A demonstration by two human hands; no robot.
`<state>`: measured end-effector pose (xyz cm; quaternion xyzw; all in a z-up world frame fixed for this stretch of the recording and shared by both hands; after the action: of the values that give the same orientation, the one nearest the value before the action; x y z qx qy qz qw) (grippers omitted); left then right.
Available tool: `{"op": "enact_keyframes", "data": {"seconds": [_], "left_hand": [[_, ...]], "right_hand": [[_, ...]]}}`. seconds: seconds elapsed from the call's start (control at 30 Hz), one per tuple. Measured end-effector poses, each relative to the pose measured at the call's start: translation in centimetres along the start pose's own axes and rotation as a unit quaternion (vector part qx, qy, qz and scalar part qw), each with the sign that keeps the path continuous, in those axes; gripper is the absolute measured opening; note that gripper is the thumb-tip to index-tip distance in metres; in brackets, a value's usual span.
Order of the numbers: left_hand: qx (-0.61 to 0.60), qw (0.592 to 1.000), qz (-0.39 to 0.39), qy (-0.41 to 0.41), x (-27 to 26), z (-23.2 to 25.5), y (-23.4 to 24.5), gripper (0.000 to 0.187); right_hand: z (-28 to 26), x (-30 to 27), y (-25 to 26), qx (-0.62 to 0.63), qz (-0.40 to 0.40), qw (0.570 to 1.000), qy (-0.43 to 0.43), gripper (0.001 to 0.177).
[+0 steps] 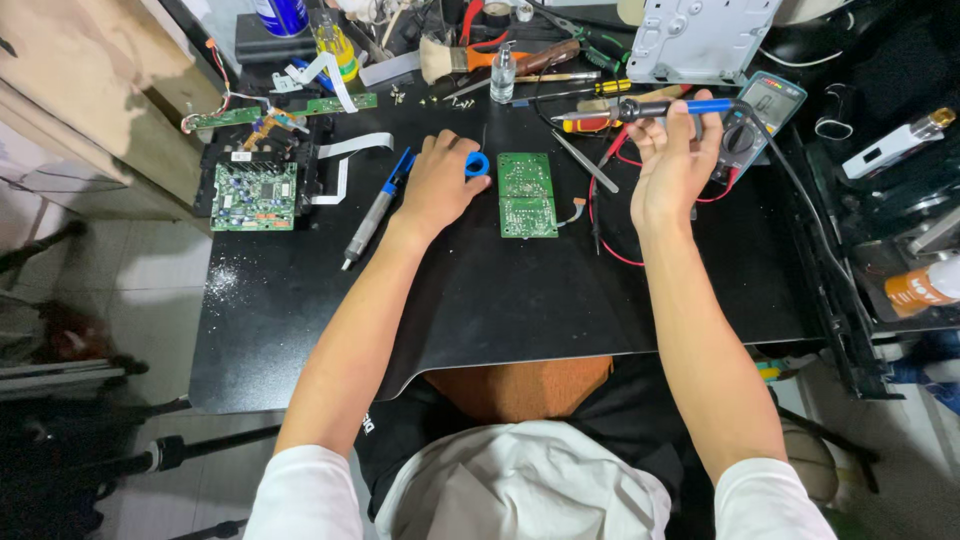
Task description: The person uses a soldering iron and desoldering pump to remove components from a circuit board, then uses tweezers to handle and test small electronic parts with a multimeter.
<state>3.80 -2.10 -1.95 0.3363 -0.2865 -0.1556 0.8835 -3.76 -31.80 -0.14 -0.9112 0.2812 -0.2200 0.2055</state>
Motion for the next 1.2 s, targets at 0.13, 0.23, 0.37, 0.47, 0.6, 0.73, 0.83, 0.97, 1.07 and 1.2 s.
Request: {"op": "enact_keyframes", "data": {"seconds": [0.13, 0.23, 0.37, 0.47, 0.6, 0.73, 0.83, 0.97, 1.07, 1.2], "left_hand": [[-0.003, 1.0, 0.002, -0.027, 0.2, 0.0, 1.1, 0.04], [-0.133, 0.991, 0.014, -0.004, -0.4, 0.6, 2.4, 0.03], [-0.21, 0.977, 0.034, -0.009, -1.8, 1.5, 3.0, 0.026], [-0.23, 0.973, 0.028, 0.004, -3.0, 1.7, 3.0, 0.023], [-0.31, 0.948, 0.024, 0.064, -3.9, 1.4, 2.5, 0.023], [-0.377, 0.922, 0.027, 0.09, -4.2, 1.4, 2.4, 0.026], [-0.332, 0.938, 0.048, 0.084, -4.6, 2.2, 2.8, 0.021], [-0.286, 0.958, 0.031, 0.005, -5.3, 3.7, 3.5, 0.011], [-0.271, 0.96, 0.024, -0.061, -5.8, 4.9, 3.9, 0.01], [-0.293, 0.954, 0.01, -0.07, -5.8, 6.0, 4.1, 0.012]], "right_hand": [[0.1, -0.2, 0.4, -0.001, -0.001, 1.0, 0.001, 0.052], [0.3, -0.2, 0.5, -0.002, -0.008, 1.0, -0.002, 0.053], [0.6, -0.4, 0.5, -0.007, -0.005, 1.0, -0.01, 0.051], [0.8, -0.8, 0.5, -0.005, -0.012, 1.0, -0.013, 0.051], [0.8, -1.1, 0.3, -0.017, -0.017, 1.0, -0.007, 0.05], [0.7, -1.9, 0.5, -0.019, -0.03, 0.999, -0.025, 0.048], [0.9, -2.0, 0.8, -0.042, -0.048, 0.998, -0.011, 0.047], [1.5, -2.1, 1.1, -0.056, -0.049, 0.997, -0.023, 0.052], [1.7, -2.2, 1.1, -0.06, -0.067, 0.995, -0.039, 0.053], [2.1, -2.3, 1.0, -0.098, -0.07, 0.992, -0.037, 0.052]]}}
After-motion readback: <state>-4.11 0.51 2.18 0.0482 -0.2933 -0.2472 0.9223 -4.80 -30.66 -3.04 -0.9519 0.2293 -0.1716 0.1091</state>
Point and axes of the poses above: each hand's wrist, its own x-axis towards the middle knuckle, its own y-axis out of the back of the hand, z = x × y, the point moved 2 cm from there along x, towards the middle knuckle, and after that the axes turned 12 degrees about -x, right-handed, at the moved point
